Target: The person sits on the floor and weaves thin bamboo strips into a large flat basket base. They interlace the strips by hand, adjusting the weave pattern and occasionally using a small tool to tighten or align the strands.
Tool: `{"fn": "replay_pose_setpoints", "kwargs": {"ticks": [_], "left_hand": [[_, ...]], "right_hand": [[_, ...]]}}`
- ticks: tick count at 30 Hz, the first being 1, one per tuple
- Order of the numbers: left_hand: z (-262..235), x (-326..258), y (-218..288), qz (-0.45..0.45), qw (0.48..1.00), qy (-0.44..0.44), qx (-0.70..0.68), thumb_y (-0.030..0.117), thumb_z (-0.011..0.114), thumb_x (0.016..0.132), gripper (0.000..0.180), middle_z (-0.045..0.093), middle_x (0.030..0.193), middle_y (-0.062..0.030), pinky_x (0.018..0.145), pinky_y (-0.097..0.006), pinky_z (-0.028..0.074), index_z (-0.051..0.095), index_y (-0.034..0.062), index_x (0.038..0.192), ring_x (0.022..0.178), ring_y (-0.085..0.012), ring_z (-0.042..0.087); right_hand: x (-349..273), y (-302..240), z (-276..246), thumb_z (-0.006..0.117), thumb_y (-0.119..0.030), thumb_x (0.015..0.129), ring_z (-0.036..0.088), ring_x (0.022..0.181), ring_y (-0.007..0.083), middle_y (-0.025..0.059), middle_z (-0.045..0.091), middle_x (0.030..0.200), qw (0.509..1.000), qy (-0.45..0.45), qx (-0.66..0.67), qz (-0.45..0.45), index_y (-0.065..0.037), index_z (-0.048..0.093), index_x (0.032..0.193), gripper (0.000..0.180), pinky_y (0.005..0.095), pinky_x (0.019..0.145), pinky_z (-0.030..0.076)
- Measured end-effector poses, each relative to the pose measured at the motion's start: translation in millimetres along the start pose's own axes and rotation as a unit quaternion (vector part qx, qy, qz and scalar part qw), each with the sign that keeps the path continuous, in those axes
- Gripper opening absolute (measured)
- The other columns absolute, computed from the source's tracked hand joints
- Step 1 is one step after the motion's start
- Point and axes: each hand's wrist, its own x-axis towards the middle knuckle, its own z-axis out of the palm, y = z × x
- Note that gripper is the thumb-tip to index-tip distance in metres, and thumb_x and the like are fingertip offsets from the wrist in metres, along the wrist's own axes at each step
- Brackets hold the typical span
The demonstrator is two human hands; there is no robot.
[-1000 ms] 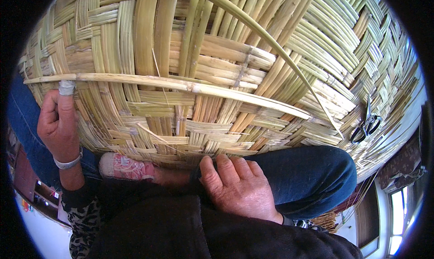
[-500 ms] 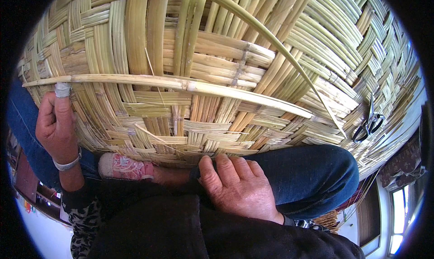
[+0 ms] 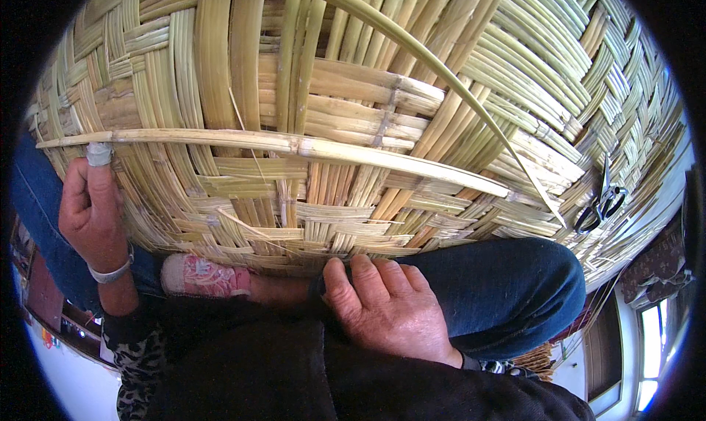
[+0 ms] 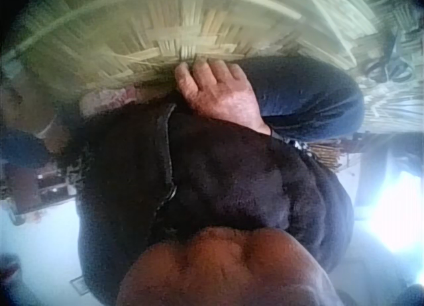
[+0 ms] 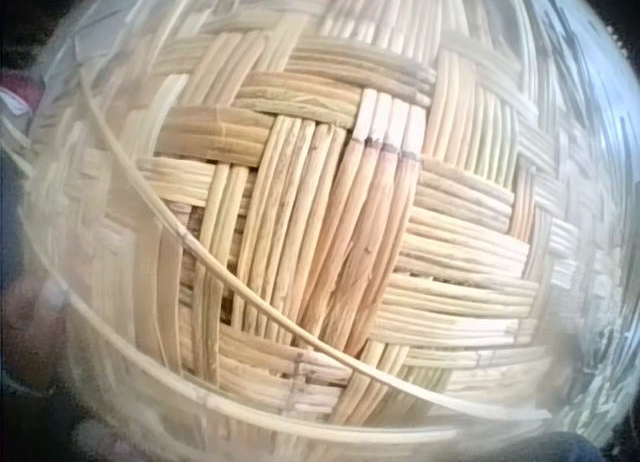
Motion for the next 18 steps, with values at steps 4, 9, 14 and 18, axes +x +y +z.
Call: {"fn": "replay_pose_setpoints", "kwargs": {"ticks": [4, 9, 14, 18], "left_hand": [[-0.1, -1.2, -1.0, -0.003, 1.0, 0.001, 0.003, 0.018, 0.064, 0.109, 0.024, 0.048, 0.069, 0.0076, 0.055, -0.02, 0.03, 0.062, 0.0077, 0.087, 0.061, -0.0011, 0.04], [0.4, -0.9, -2.7, 0.011, 1.0, -0.001, 0.006, 0.018, 0.062, 0.11, 0.023, 0.047, 0.071, 0.0086, 0.056, -0.021, 0.03, 0.064, 0.0078, 0.09, 0.063, -0.0016, 0.039], [2.3, -0.9, -0.9, 0.016, 1.0, 0.004, 0.0, 0.016, 0.064, 0.109, 0.023, 0.048, 0.07, 0.0078, 0.056, -0.02, 0.03, 0.064, 0.0064, 0.088, 0.062, -0.0011, 0.04], [4.5, -0.9, 0.3, 0.022, 1.0, 0.01, -0.001, 0.015, 0.064, 0.108, 0.023, 0.048, 0.07, 0.0077, 0.056, -0.02, 0.03, 0.064, 0.006, 0.087, 0.062, -0.0006, 0.04]], "right_hand": [[0.0, -0.1, -0.6, 0.064, -0.019, 0.088, 0.063, 0.085, 0.0196, 0.0091, 0.066, 0.101, 1.0, 0.006, -0.005, 0.0, -0.006, 0.065, 0.123, 0.037, 0.0323, 0.066, 0.049], [0.5, -0.5, -1.1, 0.065, -0.019, 0.088, 0.063, 0.085, 0.0194, 0.0085, 0.066, 0.101, 1.0, 0.009, -0.008, -0.001, -0.006, 0.066, 0.123, 0.037, 0.0318, 0.066, 0.049], [0.9, -0.8, -2.1, 0.065, -0.019, 0.088, 0.063, 0.085, 0.0196, 0.008, 0.065, 0.099, 1.0, 0.012, -0.003, 0.001, -0.006, 0.066, 0.123, 0.037, 0.0322, 0.065, 0.049], [1.1, -1.6, -2.4, 0.065, -0.019, 0.088, 0.063, 0.085, 0.0201, 0.0078, 0.065, 0.098, 1.0, 0.01, 0.001, 0.003, -0.005, 0.066, 0.122, 0.037, 0.0326, 0.066, 0.05]]}}
